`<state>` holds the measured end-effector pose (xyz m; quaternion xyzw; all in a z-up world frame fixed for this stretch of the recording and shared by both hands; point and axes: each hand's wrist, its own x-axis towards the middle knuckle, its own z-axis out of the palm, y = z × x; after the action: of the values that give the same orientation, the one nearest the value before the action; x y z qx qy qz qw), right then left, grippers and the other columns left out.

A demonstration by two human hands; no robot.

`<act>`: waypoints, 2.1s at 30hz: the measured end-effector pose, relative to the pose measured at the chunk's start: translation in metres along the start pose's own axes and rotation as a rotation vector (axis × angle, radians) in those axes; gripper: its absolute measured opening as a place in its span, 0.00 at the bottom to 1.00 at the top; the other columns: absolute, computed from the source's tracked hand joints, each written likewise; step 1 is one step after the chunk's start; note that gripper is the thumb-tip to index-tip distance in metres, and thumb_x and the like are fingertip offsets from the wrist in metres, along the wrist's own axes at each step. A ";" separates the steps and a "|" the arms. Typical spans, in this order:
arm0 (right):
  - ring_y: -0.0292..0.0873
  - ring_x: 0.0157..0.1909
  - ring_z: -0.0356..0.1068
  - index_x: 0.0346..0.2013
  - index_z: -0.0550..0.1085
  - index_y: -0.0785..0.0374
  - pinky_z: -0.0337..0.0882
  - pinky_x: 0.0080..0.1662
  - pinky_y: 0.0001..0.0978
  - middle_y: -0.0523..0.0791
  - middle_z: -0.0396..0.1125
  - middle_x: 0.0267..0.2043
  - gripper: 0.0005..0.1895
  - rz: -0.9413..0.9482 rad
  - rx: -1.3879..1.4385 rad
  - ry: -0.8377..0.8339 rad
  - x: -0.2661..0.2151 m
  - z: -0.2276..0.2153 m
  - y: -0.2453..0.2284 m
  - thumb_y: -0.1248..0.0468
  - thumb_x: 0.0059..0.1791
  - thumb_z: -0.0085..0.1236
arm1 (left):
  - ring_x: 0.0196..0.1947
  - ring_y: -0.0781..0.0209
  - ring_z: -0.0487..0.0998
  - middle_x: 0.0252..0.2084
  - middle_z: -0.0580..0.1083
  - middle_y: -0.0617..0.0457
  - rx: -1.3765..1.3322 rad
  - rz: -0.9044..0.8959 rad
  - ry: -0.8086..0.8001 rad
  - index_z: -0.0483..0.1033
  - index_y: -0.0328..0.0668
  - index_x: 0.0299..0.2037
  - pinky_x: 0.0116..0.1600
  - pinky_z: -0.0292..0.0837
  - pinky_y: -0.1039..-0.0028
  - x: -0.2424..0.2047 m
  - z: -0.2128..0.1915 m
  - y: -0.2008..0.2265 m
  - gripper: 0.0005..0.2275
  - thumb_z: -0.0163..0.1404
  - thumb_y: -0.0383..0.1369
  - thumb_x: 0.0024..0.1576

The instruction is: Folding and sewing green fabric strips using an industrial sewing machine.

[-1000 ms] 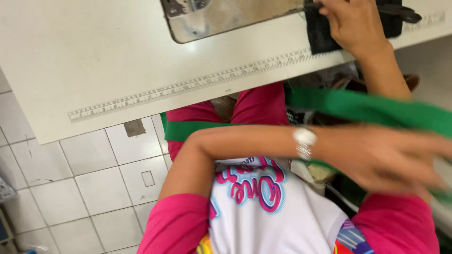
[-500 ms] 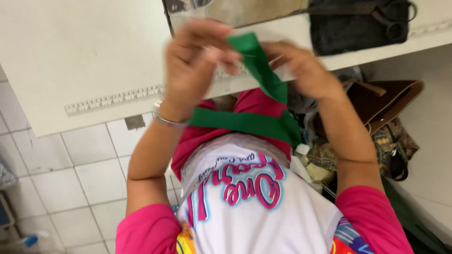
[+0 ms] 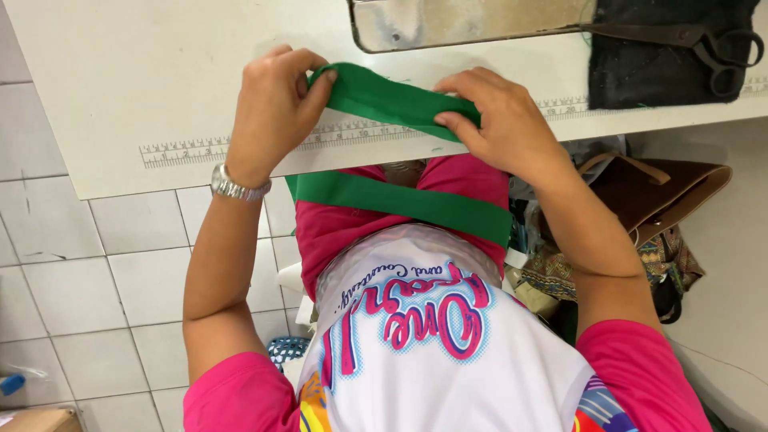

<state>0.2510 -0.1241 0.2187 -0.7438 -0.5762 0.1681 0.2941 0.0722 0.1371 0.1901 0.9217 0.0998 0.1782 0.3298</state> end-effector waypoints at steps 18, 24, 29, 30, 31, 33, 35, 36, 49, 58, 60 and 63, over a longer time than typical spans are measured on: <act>0.49 0.41 0.66 0.43 0.80 0.64 0.68 0.39 0.40 0.46 0.65 0.40 0.27 -0.053 -0.355 0.145 -0.019 0.042 -0.021 0.41 0.56 0.53 | 0.35 0.59 0.71 0.38 0.67 0.53 0.403 0.563 -0.102 0.75 0.41 0.48 0.33 0.69 0.72 -0.001 0.000 -0.023 0.03 0.52 0.30 0.70; 0.51 0.44 0.66 0.64 0.67 0.65 0.69 0.48 0.44 0.49 0.67 0.43 0.21 0.061 -0.158 0.228 -0.009 0.056 -0.017 0.74 0.57 0.61 | 0.27 0.40 0.74 0.52 0.65 0.40 0.224 0.407 -0.201 0.70 0.34 0.60 0.30 0.75 0.54 0.019 0.005 -0.029 0.17 0.47 0.18 0.60; 0.49 0.36 0.58 0.63 0.75 0.61 0.63 0.38 0.39 0.46 0.64 0.37 0.25 -0.212 -0.354 0.425 -0.014 0.074 -0.001 0.86 0.56 0.59 | 0.25 0.60 0.66 0.38 0.65 0.53 0.499 0.664 -0.023 0.73 0.45 0.40 0.29 0.64 0.73 0.022 0.011 -0.049 0.06 0.49 0.21 0.64; 0.49 0.36 0.58 0.63 0.75 0.61 0.63 0.38 0.39 0.46 0.64 0.37 0.25 -0.208 -0.350 0.421 -0.015 0.076 0.001 0.86 0.56 0.59 | 0.25 0.60 0.66 0.38 0.65 0.53 0.497 0.662 -0.028 0.73 0.45 0.40 0.29 0.64 0.73 0.022 0.007 -0.047 0.06 0.49 0.21 0.64; 0.49 0.36 0.58 0.64 0.74 0.60 0.63 0.38 0.40 0.46 0.65 0.38 0.25 -0.240 -0.364 0.428 -0.016 0.078 0.004 0.84 0.56 0.60 | 0.28 0.63 0.68 0.35 0.65 0.56 0.576 0.702 0.014 0.72 0.47 0.40 0.32 0.66 0.75 0.021 0.004 -0.044 0.06 0.49 0.22 0.66; 0.49 0.36 0.59 0.64 0.73 0.59 0.64 0.38 0.40 0.46 0.66 0.39 0.24 -0.267 -0.378 0.436 -0.018 0.080 0.005 0.83 0.57 0.60 | 0.30 0.65 0.70 0.33 0.65 0.59 0.652 0.745 0.055 0.70 0.49 0.40 0.34 0.67 0.77 0.020 0.001 -0.042 0.07 0.48 0.23 0.68; 0.49 0.36 0.62 0.60 0.75 0.64 0.65 0.39 0.40 0.48 0.68 0.42 0.20 -0.294 -0.420 0.386 -0.015 0.079 0.000 0.81 0.55 0.63 | 0.32 0.67 0.75 0.33 0.68 0.59 0.794 0.827 0.097 0.73 0.48 0.40 0.36 0.70 0.80 0.020 0.000 -0.042 0.05 0.52 0.24 0.66; 0.49 0.36 0.62 0.60 0.75 0.64 0.65 0.39 0.40 0.48 0.68 0.42 0.20 -0.293 -0.417 0.385 -0.013 0.077 -0.004 0.81 0.55 0.63 | 0.32 0.67 0.75 0.33 0.68 0.59 0.793 0.825 0.094 0.73 0.48 0.40 0.36 0.70 0.80 0.020 -0.001 -0.039 0.05 0.52 0.24 0.66; 0.46 0.42 0.63 0.54 0.79 0.60 0.62 0.40 0.40 0.42 0.70 0.46 0.38 -0.068 -0.826 0.171 -0.010 0.075 -0.051 0.30 0.54 0.52 | 0.43 0.58 0.76 0.48 0.72 0.46 0.899 0.788 -0.062 0.77 0.32 0.49 0.45 0.74 0.76 0.009 -0.010 -0.017 0.12 0.39 0.26 0.68; 0.46 0.40 0.64 0.60 0.74 0.52 0.66 0.40 0.40 0.44 0.68 0.51 0.25 -0.076 -0.760 0.232 0.000 0.078 -0.063 0.40 0.58 0.57 | 0.47 0.58 0.79 0.50 0.74 0.49 0.887 0.840 -0.149 0.76 0.38 0.56 0.46 0.77 0.74 0.009 -0.013 -0.031 0.17 0.44 0.44 0.72; 0.46 0.41 0.66 0.59 0.75 0.54 0.69 0.40 0.39 0.47 0.67 0.55 0.24 -0.093 -0.724 0.237 0.010 0.081 -0.063 0.42 0.57 0.64 | 0.44 0.58 0.79 0.48 0.74 0.49 0.911 0.876 -0.120 0.77 0.38 0.55 0.42 0.77 0.76 0.011 -0.015 -0.027 0.10 0.44 0.33 0.72; 0.44 0.38 0.66 0.53 0.78 0.55 0.69 0.38 0.36 0.44 0.68 0.45 0.17 -0.139 -0.736 0.295 0.021 0.089 -0.059 0.48 0.61 0.54 | 0.45 0.60 0.79 0.53 0.74 0.49 0.881 0.881 -0.056 0.77 0.41 0.53 0.43 0.77 0.77 0.012 -0.018 -0.023 0.08 0.45 0.30 0.70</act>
<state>0.1596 -0.0723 0.1891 -0.7749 -0.5984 -0.1782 0.0984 0.0742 0.1689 0.1916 0.9301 -0.2345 0.2155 -0.1832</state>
